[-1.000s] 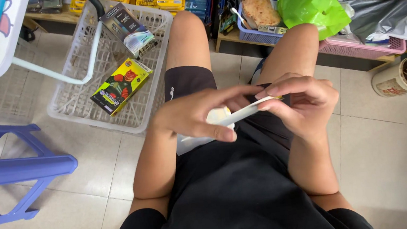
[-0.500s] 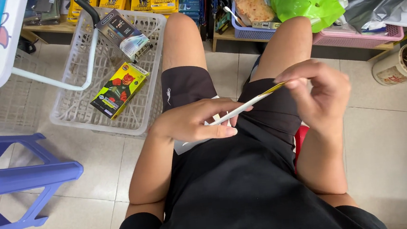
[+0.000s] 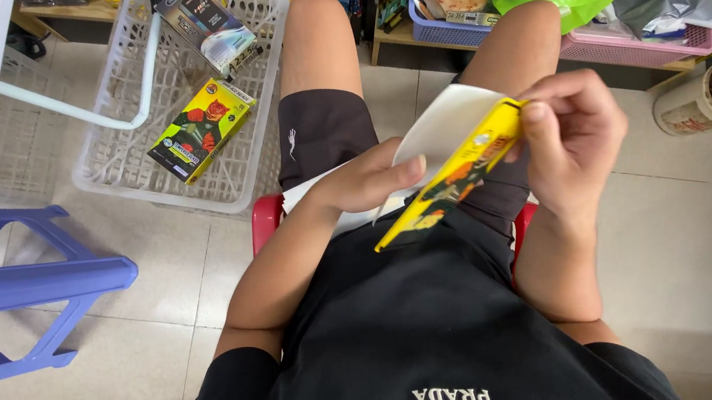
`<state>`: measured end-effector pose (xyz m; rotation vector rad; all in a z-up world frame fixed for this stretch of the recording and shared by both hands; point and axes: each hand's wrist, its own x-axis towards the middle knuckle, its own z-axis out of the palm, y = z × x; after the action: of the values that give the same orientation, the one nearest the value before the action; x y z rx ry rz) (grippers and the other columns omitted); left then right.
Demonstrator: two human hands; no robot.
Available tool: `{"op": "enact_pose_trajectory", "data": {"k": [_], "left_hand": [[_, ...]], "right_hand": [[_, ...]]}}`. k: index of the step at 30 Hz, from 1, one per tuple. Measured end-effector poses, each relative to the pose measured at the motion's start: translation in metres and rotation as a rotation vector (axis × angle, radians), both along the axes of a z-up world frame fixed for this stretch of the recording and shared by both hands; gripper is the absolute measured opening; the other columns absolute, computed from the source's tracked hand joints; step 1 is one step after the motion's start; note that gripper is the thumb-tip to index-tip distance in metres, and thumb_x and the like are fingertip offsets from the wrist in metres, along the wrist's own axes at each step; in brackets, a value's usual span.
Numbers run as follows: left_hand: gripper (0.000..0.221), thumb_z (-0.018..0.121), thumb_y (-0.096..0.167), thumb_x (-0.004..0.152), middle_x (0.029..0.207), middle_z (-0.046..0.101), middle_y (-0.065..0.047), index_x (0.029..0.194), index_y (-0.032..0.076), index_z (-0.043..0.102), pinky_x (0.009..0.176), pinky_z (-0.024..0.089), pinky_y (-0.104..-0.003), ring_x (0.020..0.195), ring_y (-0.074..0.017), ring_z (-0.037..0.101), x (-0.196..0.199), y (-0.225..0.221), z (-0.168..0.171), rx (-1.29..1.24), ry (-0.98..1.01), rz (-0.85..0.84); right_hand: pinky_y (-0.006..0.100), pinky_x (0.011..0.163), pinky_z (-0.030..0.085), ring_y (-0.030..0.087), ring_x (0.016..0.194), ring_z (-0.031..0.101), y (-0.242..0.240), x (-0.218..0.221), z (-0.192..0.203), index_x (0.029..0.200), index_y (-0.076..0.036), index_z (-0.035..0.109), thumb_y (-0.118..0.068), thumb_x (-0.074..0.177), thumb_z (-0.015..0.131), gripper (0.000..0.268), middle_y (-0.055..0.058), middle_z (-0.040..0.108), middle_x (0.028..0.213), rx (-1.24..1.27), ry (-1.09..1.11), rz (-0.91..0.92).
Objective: Organizing and inspecting mobile phone screen protectors and their packaging boxes.
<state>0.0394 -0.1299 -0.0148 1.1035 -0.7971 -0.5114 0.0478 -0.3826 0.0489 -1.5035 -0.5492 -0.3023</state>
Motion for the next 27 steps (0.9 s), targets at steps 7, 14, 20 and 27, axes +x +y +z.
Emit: {"op": "enact_pose_trajectory", "data": {"k": [7, 14, 20, 27], "left_hand": [[0.092, 0.061, 0.063, 0.103, 0.146, 0.054, -0.017, 0.162, 0.001, 0.029, 0.106, 0.055, -0.040, 0.120, -0.0251, 0.065, -0.004, -0.004, 0.029, -0.189, 0.043, -0.115], [0.088, 0.058, 0.059, 0.101, 0.155, 0.052, -0.021, 0.160, -0.003, 0.035, 0.104, 0.054, -0.042, 0.120, -0.0285, 0.064, 0.001, -0.002, 0.026, -0.411, 0.307, 0.066], [0.081, 0.043, 0.058, 0.107, 0.152, 0.053, -0.021, 0.158, -0.004, 0.041, 0.108, 0.052, -0.043, 0.116, -0.0283, 0.064, 0.003, -0.004, 0.022, -0.801, 0.431, 0.185], [0.076, 0.038, 0.060, 0.110, 0.154, 0.053, -0.018, 0.160, 0.003, 0.041, 0.105, 0.051, -0.041, 0.117, -0.0253, 0.059, -0.011, -0.011, 0.037, -0.869, 0.483, 0.151]], "right_hand": [[0.018, 0.055, 0.048, 0.007, 0.064, 0.061, 0.018, 0.003, -0.002, 0.113, 0.006, 0.055, -0.002, 0.118, 0.060, 0.011, 0.010, 0.069, 0.092, -0.034, 0.067, 0.036], [0.033, 0.099, 0.049, 0.020, 0.119, 0.057, 0.048, 0.007, 0.005, 0.124, 0.000, 0.053, -0.036, 0.106, 0.068, 0.043, 0.018, 0.054, 0.140, -0.038, -0.379, -0.034], [0.054, 0.125, 0.024, 0.039, 0.147, 0.033, 0.064, -0.009, -0.006, 0.122, -0.025, 0.078, -0.056, 0.094, 0.071, 0.042, 0.018, 0.042, 0.155, -0.558, -0.816, 0.131], [0.055, 0.122, 0.018, 0.039, 0.144, 0.032, 0.085, -0.026, -0.002, 0.130, -0.036, 0.075, -0.080, 0.078, 0.069, 0.068, 0.012, 0.048, 0.153, -0.722, -0.842, 0.202]]}}
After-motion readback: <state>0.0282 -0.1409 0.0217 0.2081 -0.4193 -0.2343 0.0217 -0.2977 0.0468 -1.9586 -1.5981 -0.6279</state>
